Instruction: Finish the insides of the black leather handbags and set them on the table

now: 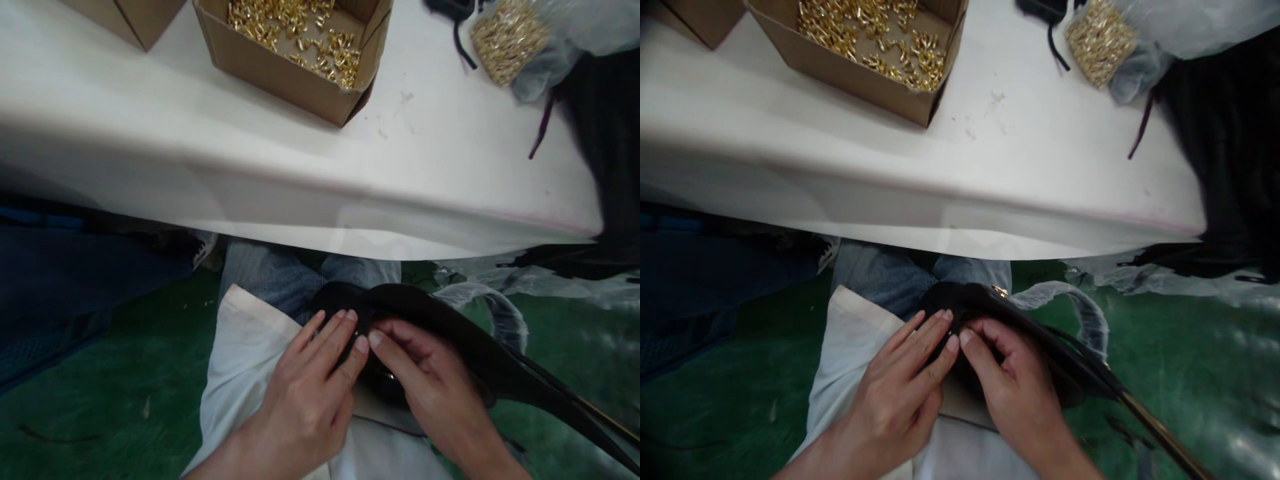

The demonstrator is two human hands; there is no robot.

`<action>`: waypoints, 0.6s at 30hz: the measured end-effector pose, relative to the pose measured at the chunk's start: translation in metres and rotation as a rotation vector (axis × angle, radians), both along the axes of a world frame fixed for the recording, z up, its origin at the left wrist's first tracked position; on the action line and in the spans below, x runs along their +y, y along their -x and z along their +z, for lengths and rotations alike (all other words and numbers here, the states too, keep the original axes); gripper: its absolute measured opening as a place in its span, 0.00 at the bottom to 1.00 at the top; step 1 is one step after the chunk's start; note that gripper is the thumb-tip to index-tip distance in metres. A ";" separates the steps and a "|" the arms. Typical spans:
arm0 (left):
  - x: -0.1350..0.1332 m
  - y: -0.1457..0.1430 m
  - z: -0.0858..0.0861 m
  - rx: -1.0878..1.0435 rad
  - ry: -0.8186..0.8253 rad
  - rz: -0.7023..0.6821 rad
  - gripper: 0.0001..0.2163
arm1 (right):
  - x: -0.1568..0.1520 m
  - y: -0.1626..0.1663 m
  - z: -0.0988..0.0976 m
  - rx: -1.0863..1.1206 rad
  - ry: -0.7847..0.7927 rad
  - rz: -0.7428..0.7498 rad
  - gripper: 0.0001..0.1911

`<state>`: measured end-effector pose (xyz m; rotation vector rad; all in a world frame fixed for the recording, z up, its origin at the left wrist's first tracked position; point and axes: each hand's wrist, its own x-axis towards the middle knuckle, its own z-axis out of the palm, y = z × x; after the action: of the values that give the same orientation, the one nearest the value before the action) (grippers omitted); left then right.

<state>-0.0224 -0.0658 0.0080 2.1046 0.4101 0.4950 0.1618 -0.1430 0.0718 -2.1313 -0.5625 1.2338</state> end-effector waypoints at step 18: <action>-0.001 -0.003 -0.001 -0.001 0.070 0.012 0.33 | -0.001 -0.001 0.001 -0.052 -0.020 0.041 0.15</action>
<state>-0.0192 -0.0666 0.0074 2.0357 0.4335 0.4816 0.1627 -0.1438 0.0725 -2.1504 -0.6411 1.1933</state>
